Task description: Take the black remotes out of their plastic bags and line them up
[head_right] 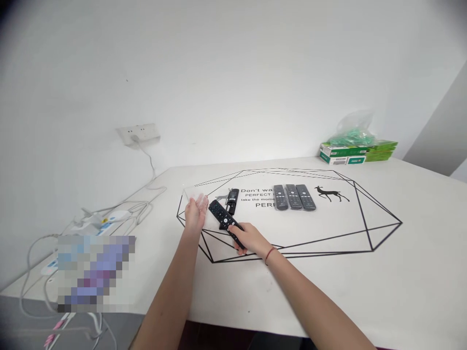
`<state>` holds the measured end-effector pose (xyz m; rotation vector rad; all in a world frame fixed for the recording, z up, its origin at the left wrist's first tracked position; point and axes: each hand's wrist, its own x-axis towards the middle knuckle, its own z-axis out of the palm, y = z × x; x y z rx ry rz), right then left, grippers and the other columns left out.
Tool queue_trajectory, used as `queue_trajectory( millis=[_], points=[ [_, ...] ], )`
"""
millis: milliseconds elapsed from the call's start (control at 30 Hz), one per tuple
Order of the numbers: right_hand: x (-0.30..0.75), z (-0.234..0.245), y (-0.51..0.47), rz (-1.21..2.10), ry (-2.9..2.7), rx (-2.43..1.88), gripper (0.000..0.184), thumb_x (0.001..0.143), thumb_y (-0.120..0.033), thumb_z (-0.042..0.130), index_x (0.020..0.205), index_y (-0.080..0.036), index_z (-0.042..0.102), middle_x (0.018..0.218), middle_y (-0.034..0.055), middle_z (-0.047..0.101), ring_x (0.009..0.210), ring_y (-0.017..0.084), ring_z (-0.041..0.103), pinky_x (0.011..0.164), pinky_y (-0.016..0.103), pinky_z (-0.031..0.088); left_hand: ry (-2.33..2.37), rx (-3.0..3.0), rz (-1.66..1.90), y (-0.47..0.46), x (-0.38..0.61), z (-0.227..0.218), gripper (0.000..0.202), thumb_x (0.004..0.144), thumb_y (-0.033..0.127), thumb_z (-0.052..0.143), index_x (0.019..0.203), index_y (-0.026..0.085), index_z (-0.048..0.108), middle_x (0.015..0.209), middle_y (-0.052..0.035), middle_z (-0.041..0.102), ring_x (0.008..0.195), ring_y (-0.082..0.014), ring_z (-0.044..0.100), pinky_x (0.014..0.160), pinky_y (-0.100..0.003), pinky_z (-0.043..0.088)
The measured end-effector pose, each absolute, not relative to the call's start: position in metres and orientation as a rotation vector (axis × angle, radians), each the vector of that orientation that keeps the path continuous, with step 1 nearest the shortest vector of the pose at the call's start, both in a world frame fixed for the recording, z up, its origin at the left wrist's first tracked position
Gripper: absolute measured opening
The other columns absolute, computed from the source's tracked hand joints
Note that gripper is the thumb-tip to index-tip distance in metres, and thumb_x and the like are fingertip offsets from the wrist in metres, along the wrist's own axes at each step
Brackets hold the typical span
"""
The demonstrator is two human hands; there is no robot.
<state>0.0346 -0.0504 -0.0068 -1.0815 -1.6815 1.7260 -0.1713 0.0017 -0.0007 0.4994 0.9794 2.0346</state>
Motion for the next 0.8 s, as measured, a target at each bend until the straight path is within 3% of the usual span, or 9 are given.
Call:
queue_trajectory(
  millis=[233,433,633,800],
  points=[
    [0.032,-0.014,-0.048,1.691,-1.725,-1.105,0.036,0.082,-0.054,0.047,0.078,-0.018,0.05,0.055,0.0001,0.058,0.037,0.013,0.055,0.033,0.02,0.038,1.022,0.635,1.959,-0.001,-0.146,0.003,0.029,0.09,0.042,0.04,0.109,0.021,0.045,0.123,-0.013,0.056,0.092,-0.0164,0.064,0.081,-0.035,0.052],
    [0.033,-0.011,-0.05,1.678,-1.705,-1.074,0.035,0.083,-0.055,0.045,0.084,-0.02,0.045,0.054,-0.0015,0.057,0.035,0.01,0.051,0.028,0.016,0.025,1.012,0.61,1.91,-0.008,-0.121,0.012,0.026,0.087,0.04,0.047,0.096,0.016,0.047,0.1,-0.0121,0.065,0.08,-0.0147,0.065,0.077,-0.031,0.051],
    [0.03,-0.003,-0.049,1.599,-1.516,-1.039,0.038,0.083,-0.058,0.043,0.082,-0.02,0.04,0.06,-0.0028,0.054,0.037,0.009,0.048,0.029,0.018,0.027,0.98,0.745,1.758,-0.024,-0.085,0.014,0.035,0.079,0.046,0.057,0.093,0.014,0.054,0.092,-0.0092,0.065,0.078,-0.0153,0.063,0.07,-0.027,0.049],
    [0.039,0.012,-0.05,1.713,-1.277,-0.925,0.03,0.079,-0.046,0.057,0.08,-0.017,0.047,0.062,-0.0045,0.044,0.047,0.006,0.044,0.033,0.016,0.029,0.868,0.682,1.633,-0.03,-0.08,0.024,0.02,0.076,0.024,0.058,0.092,0.012,0.057,0.088,-0.0083,0.065,0.08,-0.0167,0.064,0.071,-0.027,0.049]
  ],
)
